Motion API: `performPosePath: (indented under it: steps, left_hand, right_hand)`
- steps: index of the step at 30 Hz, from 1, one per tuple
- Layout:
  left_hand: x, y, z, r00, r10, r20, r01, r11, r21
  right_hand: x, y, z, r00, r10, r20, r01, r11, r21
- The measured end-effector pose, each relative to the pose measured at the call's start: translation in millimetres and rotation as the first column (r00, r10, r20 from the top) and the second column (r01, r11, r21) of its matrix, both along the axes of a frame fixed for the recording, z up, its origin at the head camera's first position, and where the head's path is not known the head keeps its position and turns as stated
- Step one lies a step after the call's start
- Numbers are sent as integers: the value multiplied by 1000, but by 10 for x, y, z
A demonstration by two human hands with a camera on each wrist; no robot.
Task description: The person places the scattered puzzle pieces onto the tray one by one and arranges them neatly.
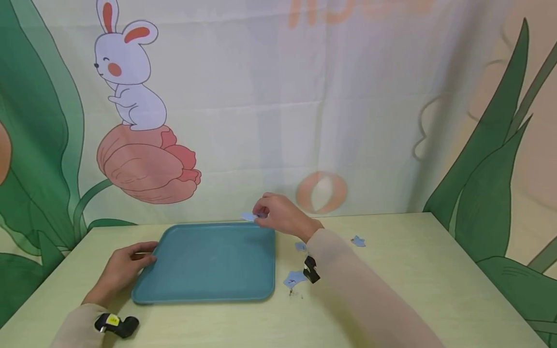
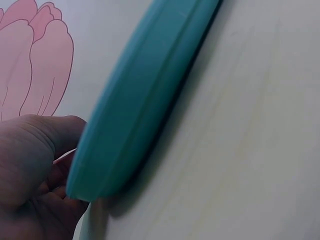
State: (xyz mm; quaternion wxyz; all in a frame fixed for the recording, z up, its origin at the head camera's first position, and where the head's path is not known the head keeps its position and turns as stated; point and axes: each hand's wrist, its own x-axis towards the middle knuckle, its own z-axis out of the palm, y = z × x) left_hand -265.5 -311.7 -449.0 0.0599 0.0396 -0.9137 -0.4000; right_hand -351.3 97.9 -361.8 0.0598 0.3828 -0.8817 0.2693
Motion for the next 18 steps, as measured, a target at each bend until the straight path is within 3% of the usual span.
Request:
performPosePath:
  steps: [6,18]
  left_hand:
    - [1,-1,-15,1000,16,13,-16,1000,9]
    - [-12,-33,-20,1000,-8,-2,8,1000,19]
  right_hand:
    - [-53,-178,45,1000,-2,17,2,1000,-2]
    - [-68,-497,56,999,12,47,-14,999,34]
